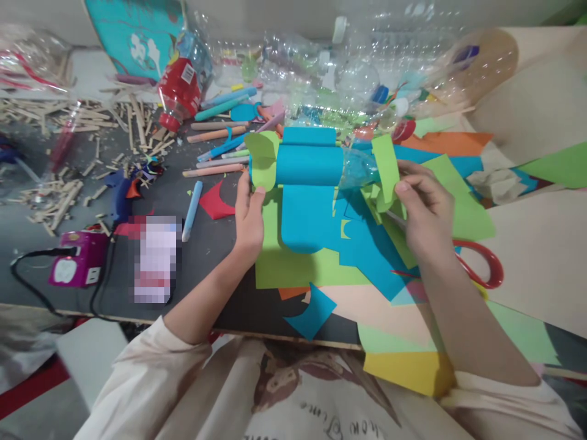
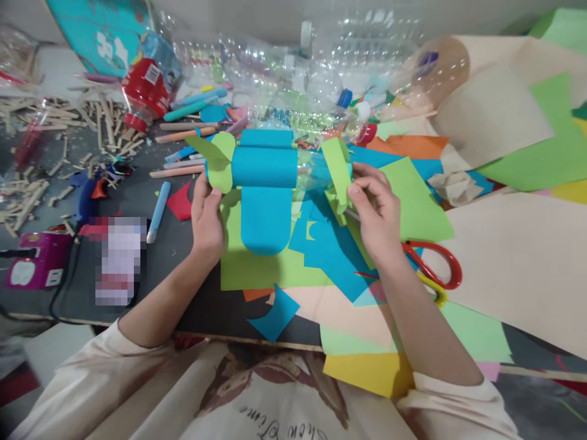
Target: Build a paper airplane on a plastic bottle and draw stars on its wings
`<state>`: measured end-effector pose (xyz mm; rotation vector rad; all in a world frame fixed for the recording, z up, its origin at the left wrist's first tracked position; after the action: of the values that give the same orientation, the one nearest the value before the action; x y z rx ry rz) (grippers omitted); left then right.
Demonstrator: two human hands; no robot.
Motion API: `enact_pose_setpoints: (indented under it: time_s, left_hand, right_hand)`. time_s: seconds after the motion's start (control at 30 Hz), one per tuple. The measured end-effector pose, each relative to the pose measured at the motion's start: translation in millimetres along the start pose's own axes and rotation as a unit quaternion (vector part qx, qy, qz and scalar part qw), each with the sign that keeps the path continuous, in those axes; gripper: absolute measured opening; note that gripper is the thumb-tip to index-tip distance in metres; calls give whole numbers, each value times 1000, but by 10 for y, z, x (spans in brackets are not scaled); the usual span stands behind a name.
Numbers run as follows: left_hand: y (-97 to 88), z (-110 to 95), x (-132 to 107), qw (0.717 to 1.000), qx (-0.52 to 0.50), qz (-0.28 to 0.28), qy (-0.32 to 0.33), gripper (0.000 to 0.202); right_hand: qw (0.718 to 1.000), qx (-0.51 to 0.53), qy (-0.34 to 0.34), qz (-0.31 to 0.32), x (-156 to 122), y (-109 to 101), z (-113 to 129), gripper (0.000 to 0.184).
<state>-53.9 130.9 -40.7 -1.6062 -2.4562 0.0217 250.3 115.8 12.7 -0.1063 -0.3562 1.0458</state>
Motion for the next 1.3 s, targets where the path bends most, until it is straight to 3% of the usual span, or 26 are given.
enact_pose_setpoints:
  time_s: [0.1, 0.2, 0.37, 0.5, 0.7, 0.87, 0.93, 1.03, 1.17, 1.3]
  left_hand:
    - [-16, -26, -4, 999, -29, -8, -12, 55]
    - [10, -48, -20, 1000, 14, 3, 15, 67]
    - [62, -139, 12, 994, 61, 37, 84, 90]
    - [110, -151, 68, 988, 82, 89, 97, 82]
    - [132, -108, 105, 984, 93, 128, 87, 74]
    - [153, -121, 112, 980, 97, 159, 73, 73]
    - [141, -133, 120, 980, 94, 160, 65, 72]
    - [136, -143, 119, 979, 103, 164, 64, 70]
    - [163, -158, 101, 975, 122, 169, 73, 71]
    - [118, -290, 80, 967, 160, 187, 63, 86]
  right_hand:
    - [997, -8, 77, 14, -102, -53, -33, 19]
    - [992, -22, 120, 16, -194, -123, -52, 19]
    - [993, -74, 94, 9, -237, -240, 41, 18]
    - [993, -77, 83, -17, -192, -334, 77, 16]
    - [993, -34, 1, -116, -12, -442, 120, 10]
    - [976, -53, -173, -122, -19, -291, 313, 14]
    - [960, -90, -243, -111, -88, -190, 354, 20]
    - [943, -142, -295, -67, -192, -11, 291, 21]
    - [939, -184, -292, 0, -270, 166, 103, 37]
    - [936, -202, -286, 35, -291, 229, 4, 44]
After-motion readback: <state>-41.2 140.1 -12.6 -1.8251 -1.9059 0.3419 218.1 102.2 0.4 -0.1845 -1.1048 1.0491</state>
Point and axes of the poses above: each hand's wrist, its own x-axis towards the middle knuckle, its own y-axis out of the palm, z = x × y, the point moved 9 cm from there along x, towards the middle knuckle, and after that the axes turned 15 degrees about -z, right-handed, at the moved point
